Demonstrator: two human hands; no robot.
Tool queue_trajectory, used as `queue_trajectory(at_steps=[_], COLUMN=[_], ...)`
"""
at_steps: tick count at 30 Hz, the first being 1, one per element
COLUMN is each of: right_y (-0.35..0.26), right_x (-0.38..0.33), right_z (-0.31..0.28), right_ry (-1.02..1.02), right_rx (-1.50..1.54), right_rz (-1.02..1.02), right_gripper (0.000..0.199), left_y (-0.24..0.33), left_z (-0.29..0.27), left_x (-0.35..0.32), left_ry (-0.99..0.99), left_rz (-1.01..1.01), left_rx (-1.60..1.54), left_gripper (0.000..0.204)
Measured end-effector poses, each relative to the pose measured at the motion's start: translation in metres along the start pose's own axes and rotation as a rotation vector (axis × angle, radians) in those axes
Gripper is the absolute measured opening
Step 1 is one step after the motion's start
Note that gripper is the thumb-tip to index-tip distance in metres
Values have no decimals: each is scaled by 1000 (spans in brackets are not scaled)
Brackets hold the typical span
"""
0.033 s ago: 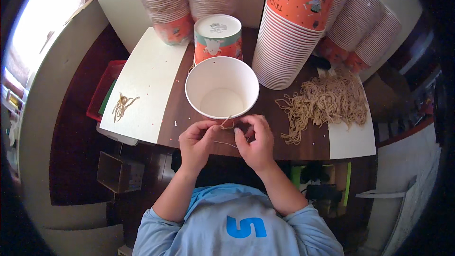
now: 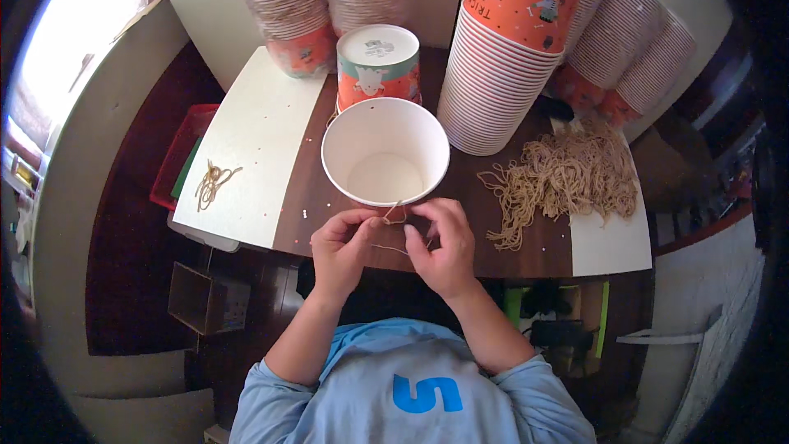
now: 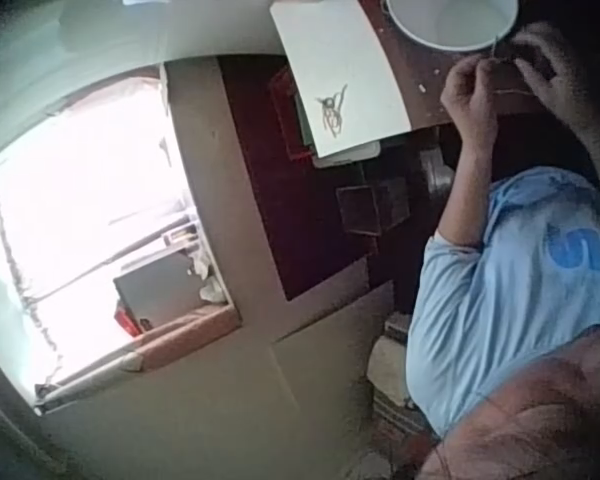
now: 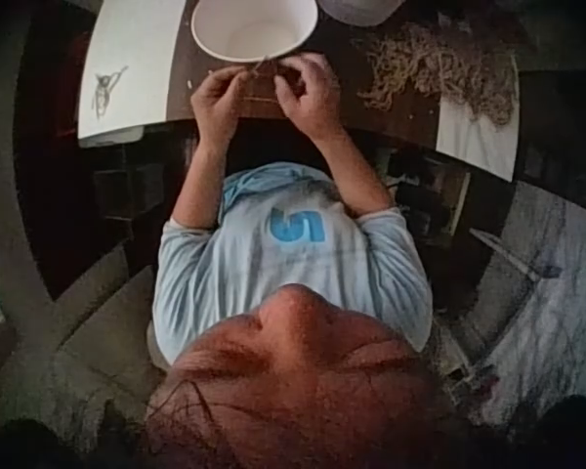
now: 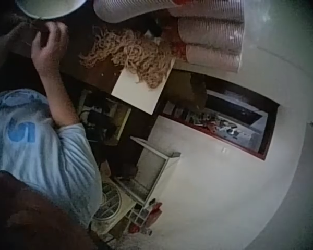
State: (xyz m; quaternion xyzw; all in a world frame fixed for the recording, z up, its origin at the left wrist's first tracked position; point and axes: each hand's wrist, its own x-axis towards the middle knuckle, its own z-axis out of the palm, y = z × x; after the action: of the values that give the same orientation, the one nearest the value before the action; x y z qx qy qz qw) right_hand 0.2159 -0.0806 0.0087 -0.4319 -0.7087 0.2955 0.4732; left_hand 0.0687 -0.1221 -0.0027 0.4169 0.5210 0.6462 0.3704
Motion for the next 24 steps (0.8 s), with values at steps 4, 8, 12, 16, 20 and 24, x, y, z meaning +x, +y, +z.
queue_trajectory(at_steps=[4,8,12,16,20,24], right_y=[1,2,7,11,8,7], right_x=[7,10,13,16,14,11], right_z=[1,0,-5,-7,-4,-5], right_ry=[21,-18,-14,45,72,84], right_rx=[-150,-182,-238,-335,-370,-389], right_rz=[-403,-495,-501,-513,-496,-446], right_gripper=[21,16,16,15,14,15], left_y=[0,1,-1,1,-4,-1], left_z=[0,-1,-3,-6,-8,-6], left_x=[-1,-2,-1,-1,-2,-8], left_ry=[-18,-23,-78,-141,-200,-187], left_rz=[10,9,9,-74,-242,-351], left_rx=[31,37,2,-37,-285,-407], left_gripper=[13,14,12,9,11,16])
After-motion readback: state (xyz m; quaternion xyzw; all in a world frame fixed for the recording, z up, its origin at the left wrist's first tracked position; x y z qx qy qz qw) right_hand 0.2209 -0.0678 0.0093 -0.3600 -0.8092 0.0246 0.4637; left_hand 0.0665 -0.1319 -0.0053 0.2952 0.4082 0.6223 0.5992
